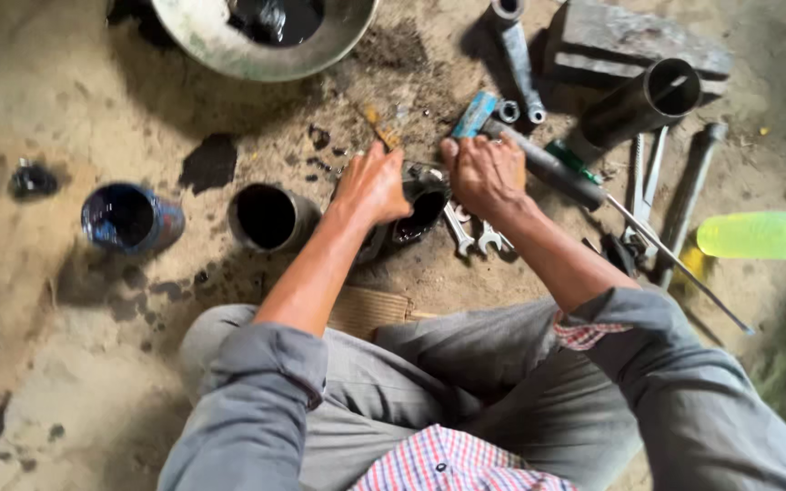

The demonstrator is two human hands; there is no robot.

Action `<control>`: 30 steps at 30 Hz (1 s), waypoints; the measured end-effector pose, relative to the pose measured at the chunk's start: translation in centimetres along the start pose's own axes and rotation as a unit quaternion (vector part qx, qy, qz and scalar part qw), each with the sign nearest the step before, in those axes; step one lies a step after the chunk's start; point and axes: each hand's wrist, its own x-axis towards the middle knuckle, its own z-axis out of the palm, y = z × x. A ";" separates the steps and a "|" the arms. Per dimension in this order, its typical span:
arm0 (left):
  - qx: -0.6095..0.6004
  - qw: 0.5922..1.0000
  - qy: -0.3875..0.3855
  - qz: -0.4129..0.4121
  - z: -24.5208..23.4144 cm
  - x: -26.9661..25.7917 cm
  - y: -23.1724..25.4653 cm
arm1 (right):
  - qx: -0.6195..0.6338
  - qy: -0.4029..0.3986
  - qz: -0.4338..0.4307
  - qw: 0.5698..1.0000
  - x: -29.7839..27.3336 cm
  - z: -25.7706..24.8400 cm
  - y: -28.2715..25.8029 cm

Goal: The person cleans and assembles mechanical engine components by hand and using a wrench while sitting on the floor.

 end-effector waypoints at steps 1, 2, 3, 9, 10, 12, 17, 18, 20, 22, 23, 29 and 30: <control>-0.006 0.999 0.030 0.015 0.4 -0.4 -0.1 | -0.007 0.046 -0.022 0.999 -1.0 0.1 -0.2; -0.013 0.998 0.059 0.030 0.7 -0.9 -0.2 | -0.014 0.092 -0.043 0.995 -2.0 0.1 -0.5; -0.024 0.993 0.105 0.043 0.3 -0.7 -0.3 | -0.030 0.148 -0.077 0.986 -1.6 -0.5 -0.7; -0.008 0.989 0.140 0.038 2.1 -2.0 -1.4 | 0.036 0.157 -0.147 0.976 -5.0 -1.2 -2.6; -0.009 0.990 0.138 0.034 2.6 -2.4 -1.6 | 0.023 0.097 -0.120 0.988 -5.0 -0.9 -2.8; -0.005 0.988 0.148 0.037 2.3 -2.1 -1.5 | -0.008 -0.007 -0.061 0.998 -4.3 -0.9 -2.7; 0.038 0.991 0.129 0.020 1.8 -2.4 -0.8 | 0.154 0.119 -0.059 0.979 -4.0 -0.4 3.9; 0.043 0.993 0.111 0.007 1.9 -2.2 -0.8 | 0.135 0.093 0.003 0.986 -3.5 0.1 6.6; 0.031 0.992 0.121 0.015 1.9 -2.1 -1.1 | -0.080 -0.006 0.063 0.995 -2.1 1.6 12.0; 0.036 0.994 0.102 0.015 2.0 -2.5 -1.0 | -0.061 -0.033 0.052 0.996 -1.0 3.9 15.6; 0.047 0.995 0.094 0.005 1.8 -2.5 -0.8 | -0.079 -0.007 0.041 0.996 -0.5 5.0 16.4; 0.043 0.993 0.113 -0.011 2.0 -2.4 0.0 | -0.011 0.015 0.067 0.998 0.5 6.6 16.7; 0.029 0.992 0.124 -0.008 2.2 -2.4 0.1 | 0.003 0.002 0.081 0.997 0.4 6.3 16.2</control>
